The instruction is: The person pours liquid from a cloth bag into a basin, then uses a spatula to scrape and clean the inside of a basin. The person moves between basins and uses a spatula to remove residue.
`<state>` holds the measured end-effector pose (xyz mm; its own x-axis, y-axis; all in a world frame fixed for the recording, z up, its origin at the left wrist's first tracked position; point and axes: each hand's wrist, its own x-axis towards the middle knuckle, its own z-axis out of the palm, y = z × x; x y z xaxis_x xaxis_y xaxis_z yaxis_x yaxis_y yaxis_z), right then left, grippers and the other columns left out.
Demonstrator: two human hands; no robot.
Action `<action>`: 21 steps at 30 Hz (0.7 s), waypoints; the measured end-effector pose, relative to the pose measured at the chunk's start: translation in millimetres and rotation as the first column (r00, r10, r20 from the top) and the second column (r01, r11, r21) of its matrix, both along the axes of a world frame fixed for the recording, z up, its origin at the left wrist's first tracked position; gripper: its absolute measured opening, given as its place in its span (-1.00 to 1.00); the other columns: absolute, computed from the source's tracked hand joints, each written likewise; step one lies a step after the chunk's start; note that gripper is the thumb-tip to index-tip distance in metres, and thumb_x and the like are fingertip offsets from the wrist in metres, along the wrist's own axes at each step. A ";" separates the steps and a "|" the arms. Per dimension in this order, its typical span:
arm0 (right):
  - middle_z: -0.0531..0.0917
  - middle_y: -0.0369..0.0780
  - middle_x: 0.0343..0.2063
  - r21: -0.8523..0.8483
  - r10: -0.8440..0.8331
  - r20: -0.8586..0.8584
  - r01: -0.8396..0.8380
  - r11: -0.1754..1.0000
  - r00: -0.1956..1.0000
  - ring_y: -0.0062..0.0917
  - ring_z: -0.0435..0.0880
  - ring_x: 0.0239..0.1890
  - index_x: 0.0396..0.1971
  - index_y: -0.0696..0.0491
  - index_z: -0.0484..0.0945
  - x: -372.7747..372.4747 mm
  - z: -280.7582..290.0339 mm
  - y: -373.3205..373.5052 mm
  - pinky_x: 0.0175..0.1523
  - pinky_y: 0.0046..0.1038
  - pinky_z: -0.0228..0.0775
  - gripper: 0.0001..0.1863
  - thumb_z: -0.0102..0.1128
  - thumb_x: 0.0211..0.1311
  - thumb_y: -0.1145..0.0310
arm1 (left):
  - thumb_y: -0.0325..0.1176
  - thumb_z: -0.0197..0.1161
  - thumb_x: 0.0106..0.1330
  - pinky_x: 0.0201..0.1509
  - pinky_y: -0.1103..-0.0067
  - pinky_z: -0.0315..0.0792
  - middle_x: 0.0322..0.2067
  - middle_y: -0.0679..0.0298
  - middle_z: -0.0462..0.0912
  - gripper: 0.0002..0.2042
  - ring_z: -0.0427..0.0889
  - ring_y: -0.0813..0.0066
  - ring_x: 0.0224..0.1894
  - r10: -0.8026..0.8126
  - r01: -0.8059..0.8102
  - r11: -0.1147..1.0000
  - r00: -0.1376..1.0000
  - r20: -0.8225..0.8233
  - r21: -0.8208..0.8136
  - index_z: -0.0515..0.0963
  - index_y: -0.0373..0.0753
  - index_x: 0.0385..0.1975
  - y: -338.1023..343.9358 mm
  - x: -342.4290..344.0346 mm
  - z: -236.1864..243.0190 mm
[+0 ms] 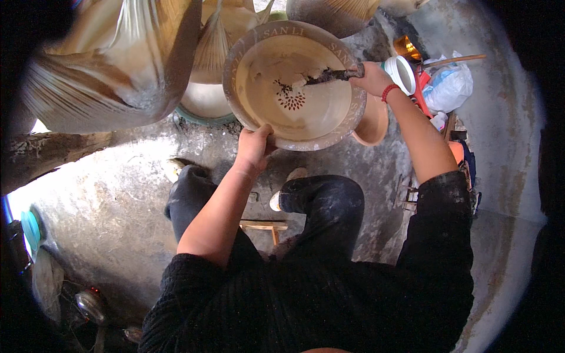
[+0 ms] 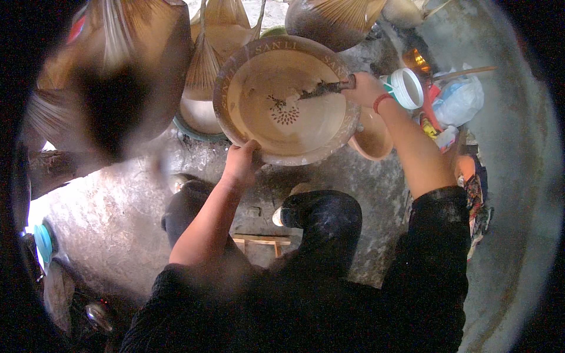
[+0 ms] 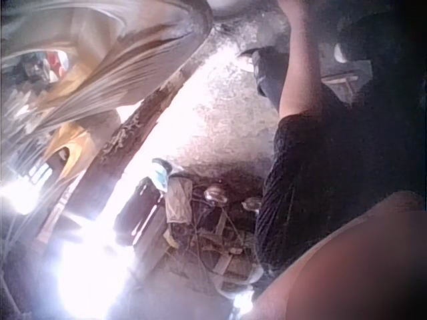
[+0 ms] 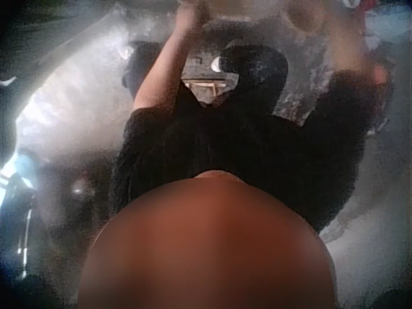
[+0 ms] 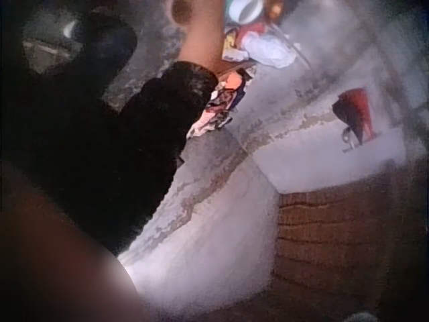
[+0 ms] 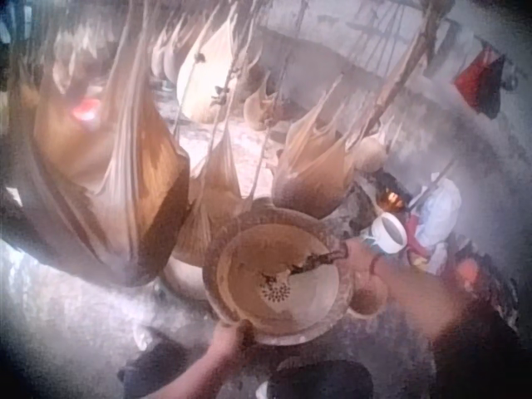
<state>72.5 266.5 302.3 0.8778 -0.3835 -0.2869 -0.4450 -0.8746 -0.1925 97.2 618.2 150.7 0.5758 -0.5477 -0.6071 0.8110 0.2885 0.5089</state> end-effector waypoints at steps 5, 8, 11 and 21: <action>0.75 0.00 -0.23 -0.015 0.095 0.017 -0.095 0.995 0.995 -0.11 0.73 -0.10 -0.10 0.06 0.69 24.3 -12.1 -9.0 0.04 -0.22 0.53 -0.62 0.40 0.12 0.20 | -0.48 0.18 0.25 -0.41 0.49 0.62 -0.34 0.22 0.60 -0.75 0.62 0.43 -0.46 -0.023 0.023 1.000 1.000 -0.010 0.003 0.49 -0.35 -0.08 2.4 4.5 0.0; 0.75 -0.02 -0.20 -0.075 0.178 0.006 -0.177 0.981 0.984 -0.12 0.72 -0.07 -0.09 0.04 0.68 53.6 -18.3 16.0 0.04 -0.19 0.55 -0.62 0.40 0.14 0.16 | -0.47 0.19 0.25 -0.37 0.46 0.65 -0.31 0.21 0.61 -0.73 0.64 0.43 -0.40 -0.051 0.050 0.998 0.998 -0.030 -0.034 0.48 -0.36 -0.05 5.1 7.6 -3.9; 0.74 -0.06 -0.19 -0.315 0.338 -0.074 -0.343 0.885 0.938 -0.13 0.73 -0.09 -0.02 -0.03 0.66 71.1 -0.9 50.4 0.03 -0.15 0.58 -0.64 0.32 0.21 0.18 | -0.46 0.19 0.26 -0.38 0.46 0.62 -0.32 0.24 0.60 -0.71 0.63 0.45 -0.39 -0.035 0.035 0.999 0.999 -0.020 -0.009 0.47 -0.34 -0.03 4.2 5.4 -4.4; 0.73 -0.18 -0.33 -0.575 0.591 -0.377 -0.680 0.454 0.713 -0.17 0.74 -0.26 0.01 -0.17 0.66 64.1 56.0 144.1 -0.20 -0.17 0.61 -0.66 0.21 0.21 0.33 | -0.45 0.18 0.27 -0.44 0.51 0.54 -0.44 0.31 0.54 -0.76 0.53 0.51 -0.53 -0.050 0.050 0.999 0.997 -0.053 -0.007 0.48 -0.28 -0.08 0.2 8.2 0.6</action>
